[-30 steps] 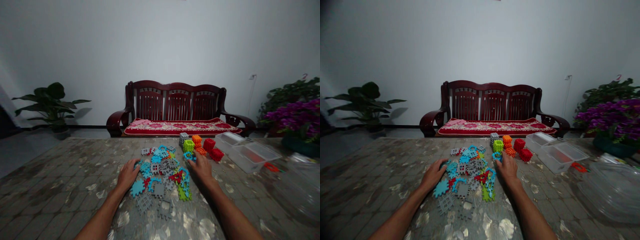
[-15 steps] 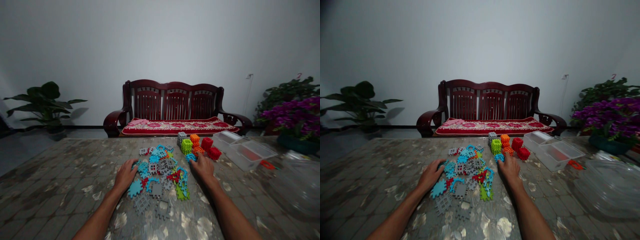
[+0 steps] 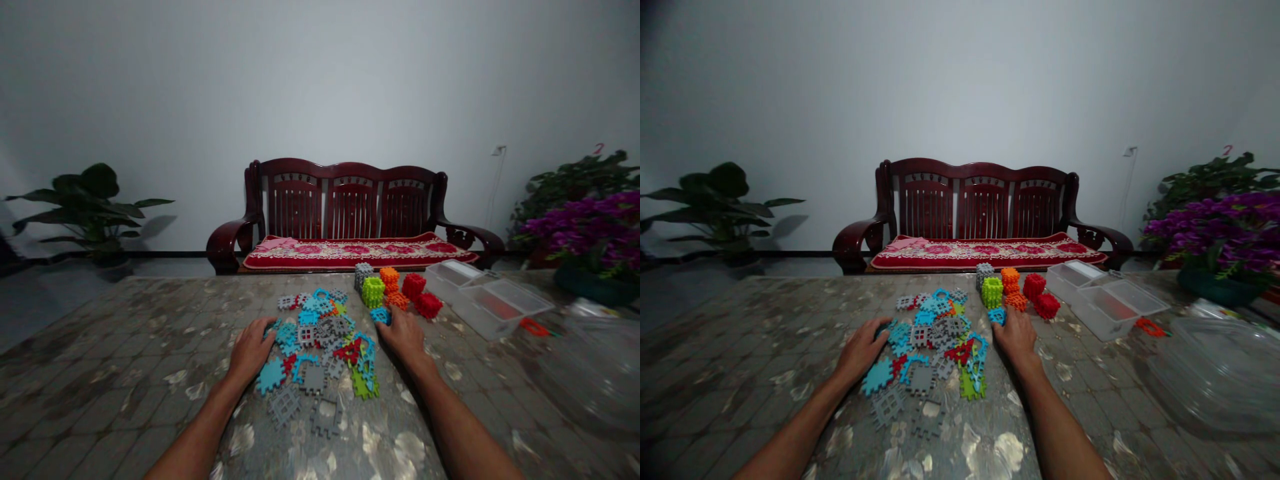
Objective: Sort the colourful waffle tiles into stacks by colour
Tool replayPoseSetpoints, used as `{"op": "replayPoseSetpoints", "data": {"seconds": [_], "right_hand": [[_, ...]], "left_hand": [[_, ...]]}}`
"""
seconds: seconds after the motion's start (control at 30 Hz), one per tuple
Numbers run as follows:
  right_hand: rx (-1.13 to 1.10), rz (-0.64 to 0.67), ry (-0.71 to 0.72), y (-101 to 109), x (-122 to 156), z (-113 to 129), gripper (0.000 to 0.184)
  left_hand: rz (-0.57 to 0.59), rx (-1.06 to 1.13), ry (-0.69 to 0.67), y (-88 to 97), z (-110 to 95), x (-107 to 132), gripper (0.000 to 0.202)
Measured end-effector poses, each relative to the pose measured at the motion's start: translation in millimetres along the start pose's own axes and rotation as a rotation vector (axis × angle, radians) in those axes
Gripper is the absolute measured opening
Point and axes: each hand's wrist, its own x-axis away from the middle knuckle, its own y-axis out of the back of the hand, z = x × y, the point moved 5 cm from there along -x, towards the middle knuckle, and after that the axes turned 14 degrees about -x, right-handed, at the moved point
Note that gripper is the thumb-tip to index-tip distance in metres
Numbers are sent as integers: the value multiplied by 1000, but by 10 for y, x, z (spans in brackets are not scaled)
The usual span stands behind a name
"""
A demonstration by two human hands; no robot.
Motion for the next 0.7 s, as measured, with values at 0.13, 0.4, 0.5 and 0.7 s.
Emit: {"op": "replayPoseSetpoints", "data": {"seconds": [0.13, 0.4, 0.5, 0.7], "right_hand": [[-14, -57, 66, 41, 32, 41, 48], [-105, 175, 246, -46, 130, 295, 26], [-57, 248, 241, -126, 164, 335, 27], [14, 291, 228, -182, 194, 377, 22]], "left_hand": [[7, 3, 0, 2, 1, 0, 37], [3, 11, 4, -1, -1, 4, 37], [2, 16, 9, 0, -3, 6, 37], [-23, 27, 0, -6, 5, 5, 35]]}}
